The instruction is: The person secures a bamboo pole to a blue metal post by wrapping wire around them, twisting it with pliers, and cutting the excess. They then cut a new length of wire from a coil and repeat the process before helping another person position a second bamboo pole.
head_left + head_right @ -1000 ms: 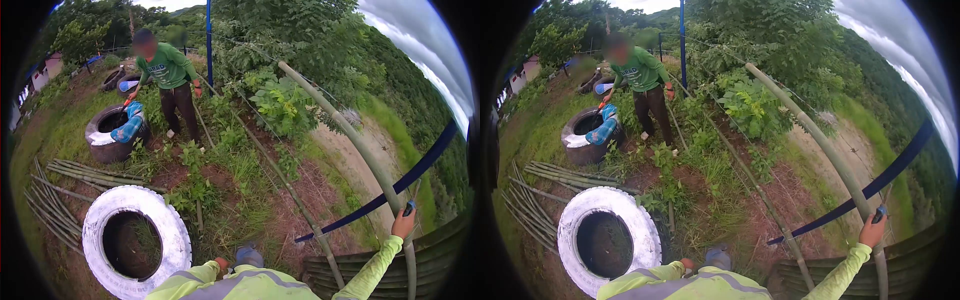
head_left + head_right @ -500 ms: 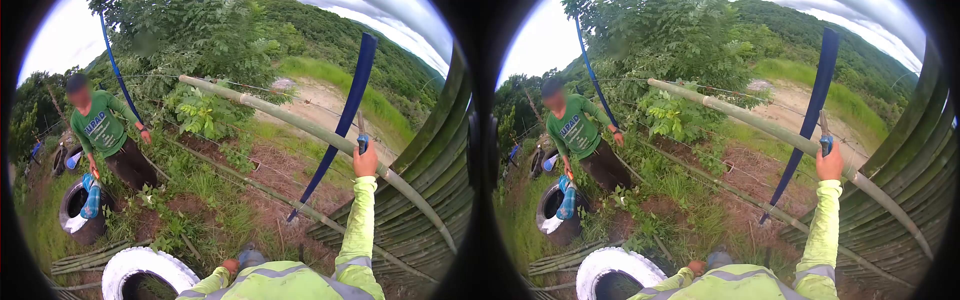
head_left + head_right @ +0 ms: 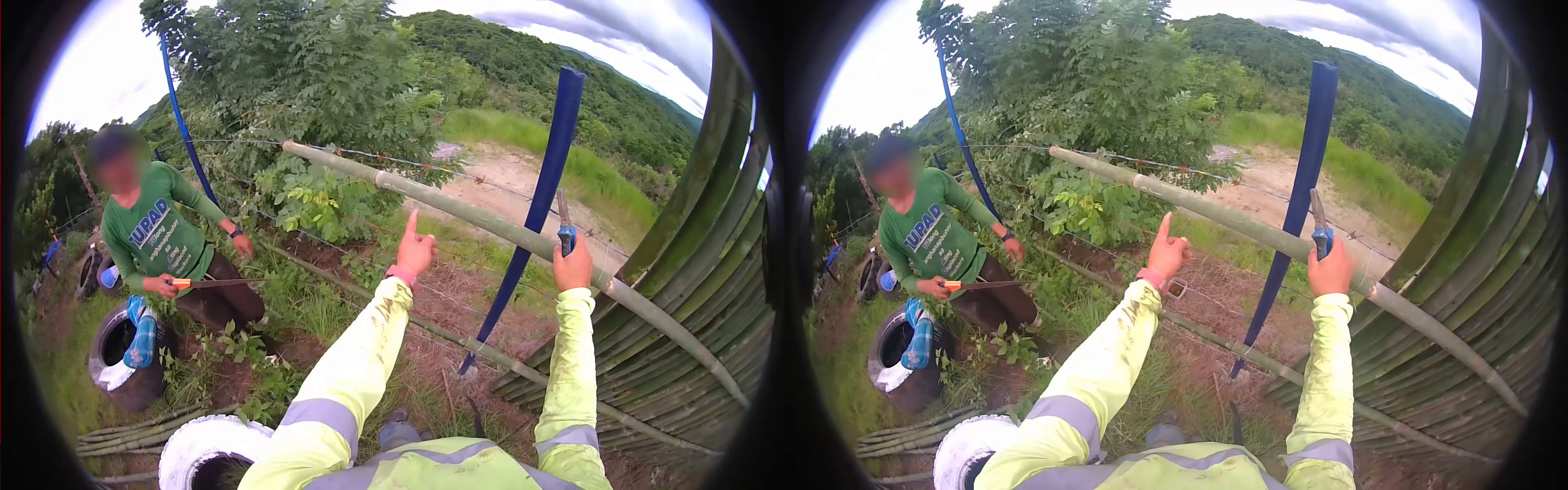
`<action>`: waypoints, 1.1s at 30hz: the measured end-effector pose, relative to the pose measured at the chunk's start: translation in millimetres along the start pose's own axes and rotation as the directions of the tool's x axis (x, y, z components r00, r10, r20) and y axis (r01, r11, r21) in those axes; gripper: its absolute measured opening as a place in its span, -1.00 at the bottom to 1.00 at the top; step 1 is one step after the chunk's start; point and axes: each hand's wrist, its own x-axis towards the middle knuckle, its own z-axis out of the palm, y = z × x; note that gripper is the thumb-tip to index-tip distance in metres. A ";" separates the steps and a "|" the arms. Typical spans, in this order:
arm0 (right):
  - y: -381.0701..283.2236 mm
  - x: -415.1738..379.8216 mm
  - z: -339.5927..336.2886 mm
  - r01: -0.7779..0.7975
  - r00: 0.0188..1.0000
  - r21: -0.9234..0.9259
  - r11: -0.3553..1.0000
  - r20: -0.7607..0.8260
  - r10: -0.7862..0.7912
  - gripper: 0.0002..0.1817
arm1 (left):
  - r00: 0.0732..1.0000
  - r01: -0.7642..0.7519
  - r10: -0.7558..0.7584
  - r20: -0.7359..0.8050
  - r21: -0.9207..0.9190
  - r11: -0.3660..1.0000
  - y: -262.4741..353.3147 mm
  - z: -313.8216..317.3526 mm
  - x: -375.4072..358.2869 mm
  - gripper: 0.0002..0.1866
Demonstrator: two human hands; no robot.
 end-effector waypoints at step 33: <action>6.3 -1.0 7.3 0.026 0.997 0.006 1.000 0.073 -0.026 -0.72 | 0.484 0.736 -0.873 0.054 0.514 0.440 -238.9 -104.7 -292.7 -0.72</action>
